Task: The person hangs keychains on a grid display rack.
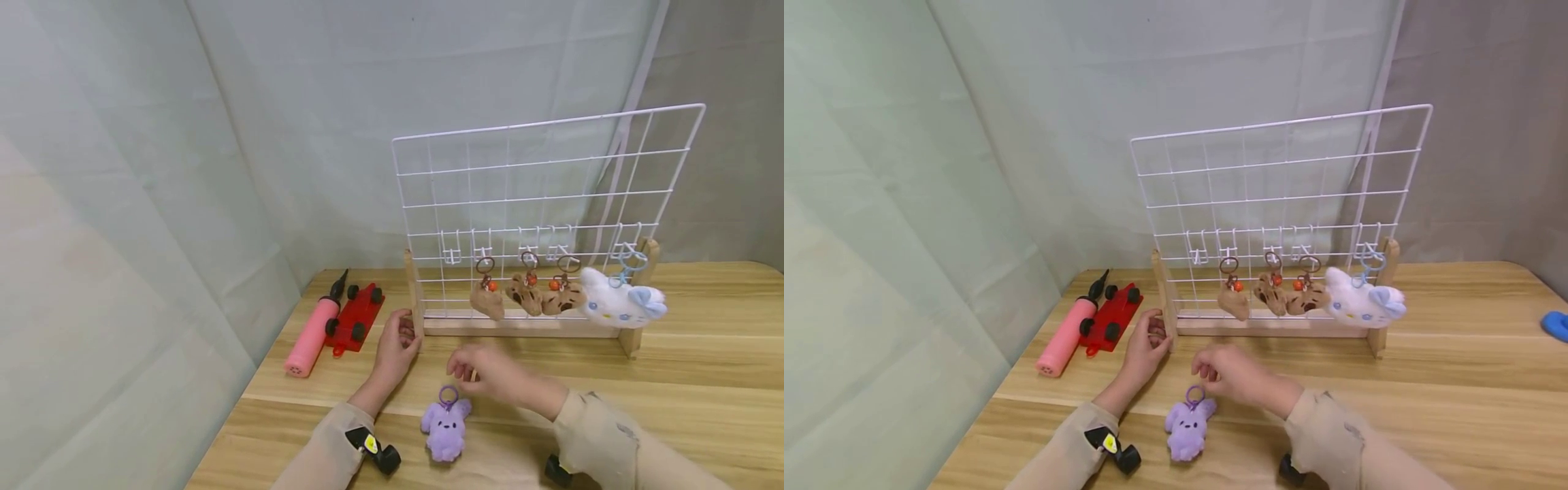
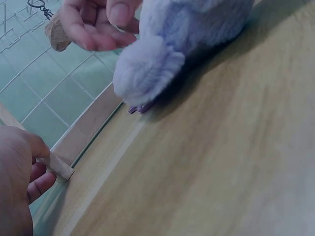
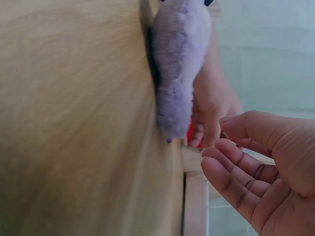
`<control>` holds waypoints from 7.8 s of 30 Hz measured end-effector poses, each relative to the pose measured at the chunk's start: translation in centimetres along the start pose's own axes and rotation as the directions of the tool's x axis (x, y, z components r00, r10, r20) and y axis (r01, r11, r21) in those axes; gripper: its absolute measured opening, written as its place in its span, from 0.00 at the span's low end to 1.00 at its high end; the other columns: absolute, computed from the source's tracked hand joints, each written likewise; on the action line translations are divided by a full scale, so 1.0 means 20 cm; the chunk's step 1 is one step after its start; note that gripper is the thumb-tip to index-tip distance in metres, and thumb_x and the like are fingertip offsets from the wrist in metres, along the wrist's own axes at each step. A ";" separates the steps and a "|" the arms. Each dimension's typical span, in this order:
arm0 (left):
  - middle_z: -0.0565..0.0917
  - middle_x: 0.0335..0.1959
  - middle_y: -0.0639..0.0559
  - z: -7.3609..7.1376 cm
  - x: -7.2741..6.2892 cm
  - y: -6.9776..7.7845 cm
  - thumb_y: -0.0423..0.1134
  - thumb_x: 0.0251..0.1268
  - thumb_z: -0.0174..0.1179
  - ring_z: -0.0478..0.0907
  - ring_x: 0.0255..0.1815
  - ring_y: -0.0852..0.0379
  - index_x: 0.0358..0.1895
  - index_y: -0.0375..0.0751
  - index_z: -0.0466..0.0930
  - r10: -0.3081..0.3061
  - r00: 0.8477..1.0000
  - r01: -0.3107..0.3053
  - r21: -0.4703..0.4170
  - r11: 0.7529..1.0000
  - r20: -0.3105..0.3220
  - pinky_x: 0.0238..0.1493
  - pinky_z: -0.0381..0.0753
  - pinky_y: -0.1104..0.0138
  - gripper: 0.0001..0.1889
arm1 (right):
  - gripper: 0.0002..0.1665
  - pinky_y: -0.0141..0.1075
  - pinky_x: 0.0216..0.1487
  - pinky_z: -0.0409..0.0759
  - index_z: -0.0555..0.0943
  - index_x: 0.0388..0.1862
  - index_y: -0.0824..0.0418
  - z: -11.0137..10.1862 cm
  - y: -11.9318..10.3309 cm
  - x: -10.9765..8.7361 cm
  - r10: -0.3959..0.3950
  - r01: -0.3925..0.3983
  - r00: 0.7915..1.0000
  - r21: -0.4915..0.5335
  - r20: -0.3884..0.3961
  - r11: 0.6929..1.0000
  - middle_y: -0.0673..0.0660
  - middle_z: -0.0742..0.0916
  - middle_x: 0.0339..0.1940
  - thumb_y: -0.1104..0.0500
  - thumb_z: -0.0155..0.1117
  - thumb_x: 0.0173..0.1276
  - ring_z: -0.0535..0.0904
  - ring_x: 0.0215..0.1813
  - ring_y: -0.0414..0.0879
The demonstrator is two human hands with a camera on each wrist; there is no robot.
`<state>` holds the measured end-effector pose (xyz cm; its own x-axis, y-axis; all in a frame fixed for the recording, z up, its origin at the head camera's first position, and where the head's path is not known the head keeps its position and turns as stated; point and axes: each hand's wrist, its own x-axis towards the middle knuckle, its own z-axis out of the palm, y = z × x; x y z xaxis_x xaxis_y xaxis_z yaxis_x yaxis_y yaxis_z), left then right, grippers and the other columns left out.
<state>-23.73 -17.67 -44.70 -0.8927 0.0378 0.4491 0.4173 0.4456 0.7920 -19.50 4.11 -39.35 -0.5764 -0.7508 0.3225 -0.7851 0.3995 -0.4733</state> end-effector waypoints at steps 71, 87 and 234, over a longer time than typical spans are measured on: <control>0.77 0.41 0.35 0.00 0.00 0.01 0.19 0.53 0.61 0.78 0.38 0.46 0.56 0.29 0.65 -0.007 1.000 0.007 0.031 1.000 0.003 0.34 0.81 0.74 0.25 | 0.15 0.24 0.32 0.72 0.75 0.33 0.57 0.12 0.04 0.06 0.149 -0.173 0.971 0.121 0.185 0.977 0.48 0.81 0.25 0.68 0.71 0.51 0.71 0.28 0.30; 0.77 0.41 0.35 0.00 0.00 0.01 0.19 0.54 0.60 0.79 0.38 0.45 0.56 0.30 0.66 0.001 1.000 -0.001 0.031 1.000 0.003 0.33 0.81 0.74 0.25 | 0.10 0.25 0.31 0.73 0.76 0.31 0.57 0.12 0.04 0.05 0.147 -0.180 0.973 0.184 0.178 0.966 0.46 0.81 0.24 0.68 0.67 0.56 0.71 0.28 0.29; 0.78 0.41 0.35 -0.01 -0.01 0.00 0.20 0.54 0.62 0.78 0.38 0.44 0.56 0.30 0.66 0.001 1.000 -0.001 0.006 1.000 0.022 0.34 0.80 0.73 0.25 | 0.10 0.43 0.51 0.82 0.80 0.44 0.67 -0.76 -0.11 0.40 0.197 -0.203 0.978 -0.083 -0.075 0.976 0.61 0.86 0.39 0.70 0.59 0.64 0.82 0.44 0.51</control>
<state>-23.54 -17.85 -44.82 -0.8957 0.0582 0.4408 0.4175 0.4507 0.7890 -25.84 5.15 -23.23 -0.7351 -0.6160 0.2832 -0.6678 0.5858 -0.4592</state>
